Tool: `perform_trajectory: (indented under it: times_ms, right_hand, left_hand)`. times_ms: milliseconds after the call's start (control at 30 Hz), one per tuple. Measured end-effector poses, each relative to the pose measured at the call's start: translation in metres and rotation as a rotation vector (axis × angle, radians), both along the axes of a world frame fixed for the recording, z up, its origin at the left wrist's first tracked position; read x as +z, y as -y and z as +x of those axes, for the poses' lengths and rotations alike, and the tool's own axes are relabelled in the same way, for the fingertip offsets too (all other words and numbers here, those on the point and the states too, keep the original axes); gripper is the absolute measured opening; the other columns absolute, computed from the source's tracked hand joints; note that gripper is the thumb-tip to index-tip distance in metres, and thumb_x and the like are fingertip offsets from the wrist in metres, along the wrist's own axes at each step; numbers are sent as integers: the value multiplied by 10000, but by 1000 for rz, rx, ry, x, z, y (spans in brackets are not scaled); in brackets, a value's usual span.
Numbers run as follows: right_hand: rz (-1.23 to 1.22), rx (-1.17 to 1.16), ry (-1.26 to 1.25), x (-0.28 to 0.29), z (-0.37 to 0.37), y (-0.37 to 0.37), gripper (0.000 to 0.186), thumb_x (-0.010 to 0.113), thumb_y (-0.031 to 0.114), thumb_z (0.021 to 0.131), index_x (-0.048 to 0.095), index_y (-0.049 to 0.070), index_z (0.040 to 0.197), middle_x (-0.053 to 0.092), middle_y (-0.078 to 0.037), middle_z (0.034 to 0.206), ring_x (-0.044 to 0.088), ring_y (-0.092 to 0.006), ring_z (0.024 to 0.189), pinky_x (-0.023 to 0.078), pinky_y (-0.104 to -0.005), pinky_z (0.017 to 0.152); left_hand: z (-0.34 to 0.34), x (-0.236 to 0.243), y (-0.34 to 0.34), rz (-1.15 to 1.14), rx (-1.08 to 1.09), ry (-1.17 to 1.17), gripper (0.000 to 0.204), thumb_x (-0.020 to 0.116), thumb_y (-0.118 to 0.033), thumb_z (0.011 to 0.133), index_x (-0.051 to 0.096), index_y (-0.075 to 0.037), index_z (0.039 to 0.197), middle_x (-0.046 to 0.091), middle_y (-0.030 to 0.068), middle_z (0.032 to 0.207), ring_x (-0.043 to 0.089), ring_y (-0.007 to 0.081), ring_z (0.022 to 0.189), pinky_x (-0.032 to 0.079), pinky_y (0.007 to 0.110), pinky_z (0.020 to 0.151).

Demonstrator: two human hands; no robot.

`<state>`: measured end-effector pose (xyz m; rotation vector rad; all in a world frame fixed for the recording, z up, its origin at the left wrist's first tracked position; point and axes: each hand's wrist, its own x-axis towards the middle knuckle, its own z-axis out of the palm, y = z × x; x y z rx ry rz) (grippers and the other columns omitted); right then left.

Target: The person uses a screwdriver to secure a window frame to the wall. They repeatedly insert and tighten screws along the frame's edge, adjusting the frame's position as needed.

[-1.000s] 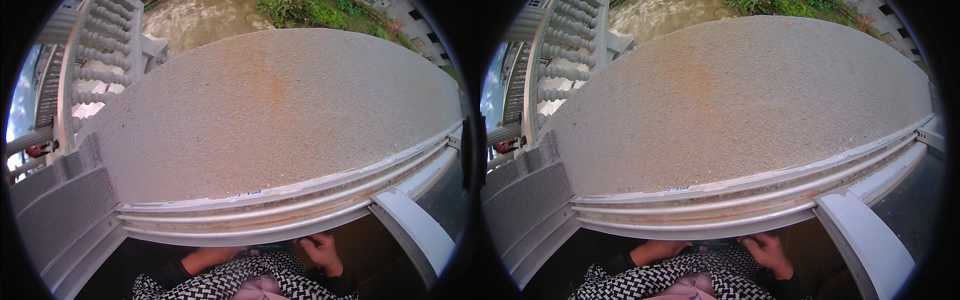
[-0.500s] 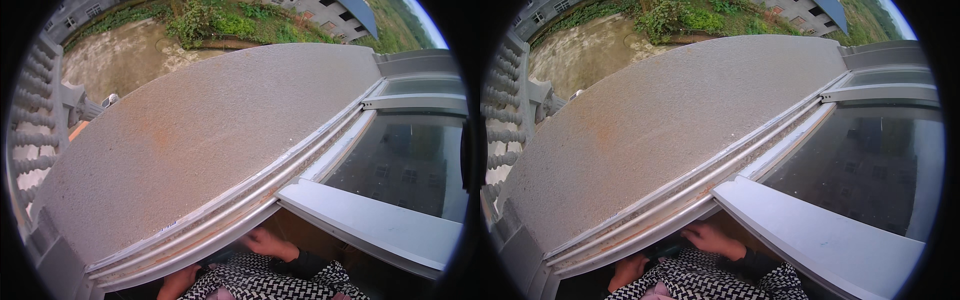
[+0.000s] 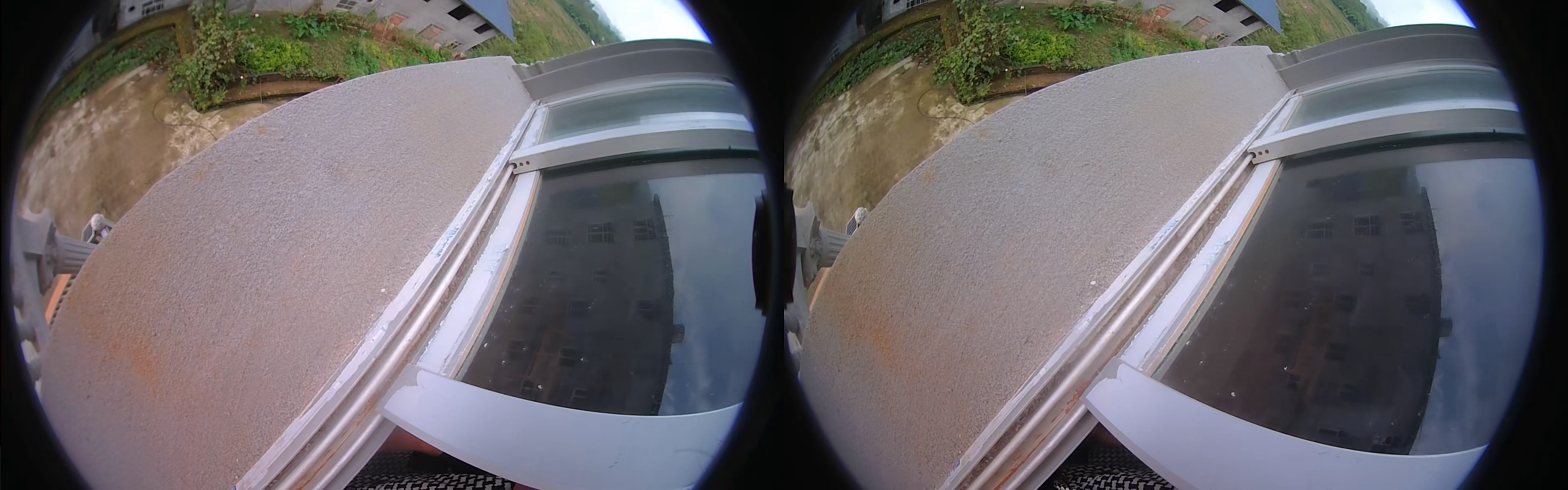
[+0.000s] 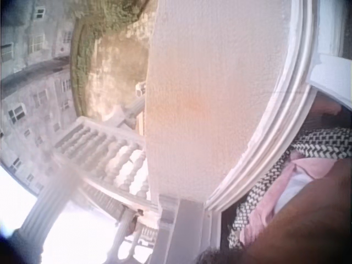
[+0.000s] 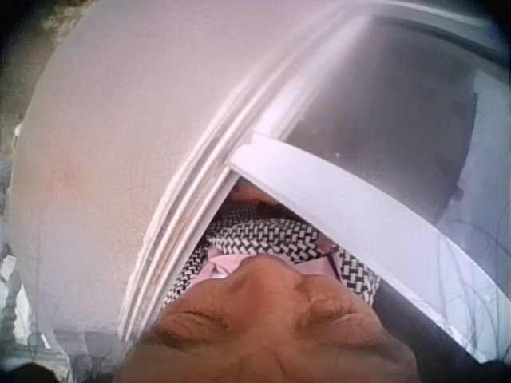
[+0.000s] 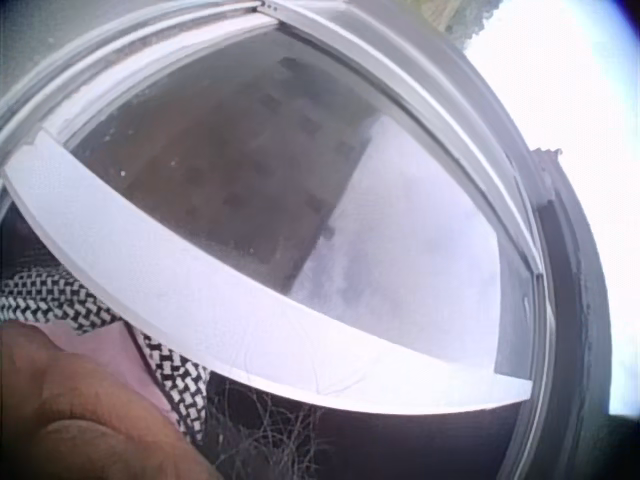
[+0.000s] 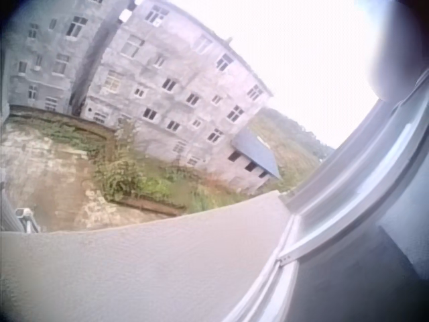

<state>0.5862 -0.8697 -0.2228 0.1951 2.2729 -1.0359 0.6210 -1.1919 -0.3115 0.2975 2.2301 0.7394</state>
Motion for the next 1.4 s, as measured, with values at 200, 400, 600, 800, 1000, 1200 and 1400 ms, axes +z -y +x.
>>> perform_trajectory:
  times_ms: [200,400,600,800,1000,1200,1400]
  right_hand:
    - [16,-5,-5,0,-7,0,324,631,260,960,721,54,1193,715,-226,1127,656,-409,1134,475,-499,1046]
    - [28,8,-31,4,-10,5,319,634,255,957,722,53,1189,715,-225,1121,659,-407,1129,481,-497,1036]
    - [28,-3,-42,9,-16,7,315,637,249,955,723,52,1185,716,-223,1115,662,-405,1123,488,-496,1027]
    - [28,-45,-26,13,-26,-2,311,640,244,952,724,51,1181,717,-222,1109,665,-403,1118,494,-494,1017]
    - [28,-113,10,14,-32,-10,306,643,238,949,725,50,1177,718,-221,1103,668,-401,1112,500,-492,1007]
    - [30,-106,12,13,-35,-17,302,646,233,947,726,49,1173,719,-220,1097,670,-399,1107,506,-491,998]
    - [40,-36,-20,17,-43,-22,297,649,227,944,726,48,1169,720,-218,1091,673,-398,1101,513,-489,988]
  left_hand:
    - [-14,-13,-11,8,21,-8,333,659,-325,964,689,-110,1216,650,248,1222,599,455,1180,467,541,1019]
    - [-14,-10,-10,19,40,-26,344,650,-326,971,682,-110,1237,637,250,1251,584,453,1204,455,538,1036]
    - [-19,-6,-10,17,40,-10,356,641,-327,978,675,-110,1258,624,251,1280,569,452,1228,443,535,1053]
    - [-45,-15,-25,-1,19,22,368,633,-328,985,668,-109,1279,611,252,1309,555,451,1252,431,531,1070]
    - [-65,-24,-37,-11,-14,64,380,624,-329,993,661,-109,1300,598,254,1337,540,450,1275,419,528,1087]
    - [-70,-28,-45,-8,12,65,393,615,-330,1000,654,-108,1321,585,255,1366,525,448,1299,406,525,1104]
    - [-56,-24,-44,6,93,43,405,607,-330,1007,648,-108,1342,572,257,1395,510,447,1323,394,521,1121]
